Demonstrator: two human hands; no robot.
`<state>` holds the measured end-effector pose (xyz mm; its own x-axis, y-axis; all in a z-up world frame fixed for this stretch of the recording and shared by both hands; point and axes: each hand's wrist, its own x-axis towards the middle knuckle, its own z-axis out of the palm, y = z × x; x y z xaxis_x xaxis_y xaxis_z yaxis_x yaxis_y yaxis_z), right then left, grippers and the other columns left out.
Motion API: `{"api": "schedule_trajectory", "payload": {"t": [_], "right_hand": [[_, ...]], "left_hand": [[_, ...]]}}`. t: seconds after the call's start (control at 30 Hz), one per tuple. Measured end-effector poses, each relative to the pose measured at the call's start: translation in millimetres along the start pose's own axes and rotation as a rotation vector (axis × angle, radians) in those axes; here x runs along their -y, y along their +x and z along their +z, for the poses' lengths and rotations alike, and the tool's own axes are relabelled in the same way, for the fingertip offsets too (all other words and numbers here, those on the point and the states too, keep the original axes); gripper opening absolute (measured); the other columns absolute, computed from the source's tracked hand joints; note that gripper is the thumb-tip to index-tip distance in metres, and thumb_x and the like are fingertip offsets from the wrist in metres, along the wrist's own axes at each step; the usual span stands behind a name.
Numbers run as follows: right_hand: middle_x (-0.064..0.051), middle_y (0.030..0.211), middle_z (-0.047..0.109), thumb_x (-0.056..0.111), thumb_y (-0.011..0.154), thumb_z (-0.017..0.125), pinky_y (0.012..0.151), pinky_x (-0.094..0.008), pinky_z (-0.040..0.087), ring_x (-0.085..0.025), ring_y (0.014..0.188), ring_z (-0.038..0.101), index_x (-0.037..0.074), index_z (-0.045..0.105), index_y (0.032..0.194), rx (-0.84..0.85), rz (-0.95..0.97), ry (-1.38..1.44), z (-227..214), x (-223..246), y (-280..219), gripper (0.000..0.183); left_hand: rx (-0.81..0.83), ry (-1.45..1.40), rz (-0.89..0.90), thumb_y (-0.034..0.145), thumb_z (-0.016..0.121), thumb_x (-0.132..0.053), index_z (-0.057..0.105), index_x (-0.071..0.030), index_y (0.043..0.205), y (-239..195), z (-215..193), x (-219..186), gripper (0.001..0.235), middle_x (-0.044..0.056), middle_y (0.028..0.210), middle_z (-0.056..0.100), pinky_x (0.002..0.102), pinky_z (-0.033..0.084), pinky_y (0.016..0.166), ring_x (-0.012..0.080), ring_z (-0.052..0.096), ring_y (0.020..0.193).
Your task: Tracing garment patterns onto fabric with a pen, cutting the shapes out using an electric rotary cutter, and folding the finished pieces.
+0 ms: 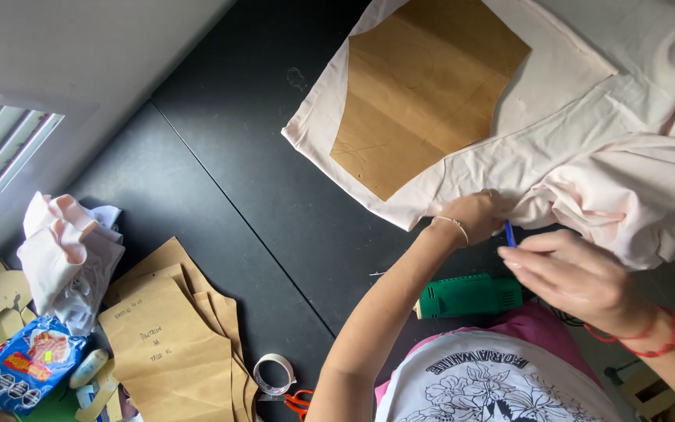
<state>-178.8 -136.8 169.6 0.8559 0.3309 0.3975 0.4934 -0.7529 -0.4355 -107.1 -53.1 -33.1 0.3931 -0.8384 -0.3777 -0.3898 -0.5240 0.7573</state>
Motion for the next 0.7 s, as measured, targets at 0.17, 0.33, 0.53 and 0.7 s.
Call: {"api": "schedule_trajectory", "payload": {"t": [0.17, 0.33, 0.53, 0.7], "right_hand": [[-0.022, 0.092, 0.056, -0.008, 0.080, 0.070, 0.076, -0.036, 0.047, -0.027, 0.081, 0.056, -0.010, 0.061, 0.094, -0.154, 0.287, 0.010, -13, -38, -32, 0.017], [-0.031, 0.111, 0.045, -0.015, 0.105, 0.050, 0.087, -0.037, 0.040, -0.036, 0.106, 0.046, -0.018, 0.046, 0.111, -0.362, 0.489, 0.144, 19, -104, -23, 0.008], [-0.023, 0.089, 0.057, -0.016, 0.091, 0.067, 0.075, -0.037, 0.045, -0.028, 0.074, 0.053, -0.013, 0.062, 0.095, -0.319, 0.226, -0.015, 52, -119, 69, 0.006], [-0.016, 0.085, 0.058, -0.009, 0.087, 0.067, 0.070, -0.032, 0.044, -0.022, 0.067, 0.051, -0.007, 0.063, 0.091, -0.250, 0.293, -0.041, 78, -140, 84, 0.006]], "left_hand": [[0.410, -0.205, -0.061, 0.066, 0.056, -0.043, 0.042, -0.017, 0.125, -30, -58, -25, 0.067, 0.001, 0.115, 0.058, 0.028, 0.040, 0.086, 0.0145, 0.056, 0.106], [-0.867, 0.233, -0.138, 0.080, 0.053, -0.028, 0.047, -0.024, 0.115, 14, -90, 11, 0.036, 0.010, 0.112, 0.055, 0.042, 0.041, 0.082, 0.0331, 0.055, 0.085], [-0.929, 0.571, -0.298, 0.067, 0.066, -0.048, 0.046, -0.021, 0.119, 15, -119, 24, 0.061, -0.001, 0.122, 0.045, 0.057, 0.026, 0.101, 0.0154, 0.042, 0.118], [-0.935, 0.439, -0.219, 0.073, 0.056, -0.044, 0.041, -0.018, 0.123, 8, -131, 21, 0.059, 0.007, 0.129, 0.038, 0.060, 0.027, 0.096, 0.0222, 0.035, 0.123]]}}
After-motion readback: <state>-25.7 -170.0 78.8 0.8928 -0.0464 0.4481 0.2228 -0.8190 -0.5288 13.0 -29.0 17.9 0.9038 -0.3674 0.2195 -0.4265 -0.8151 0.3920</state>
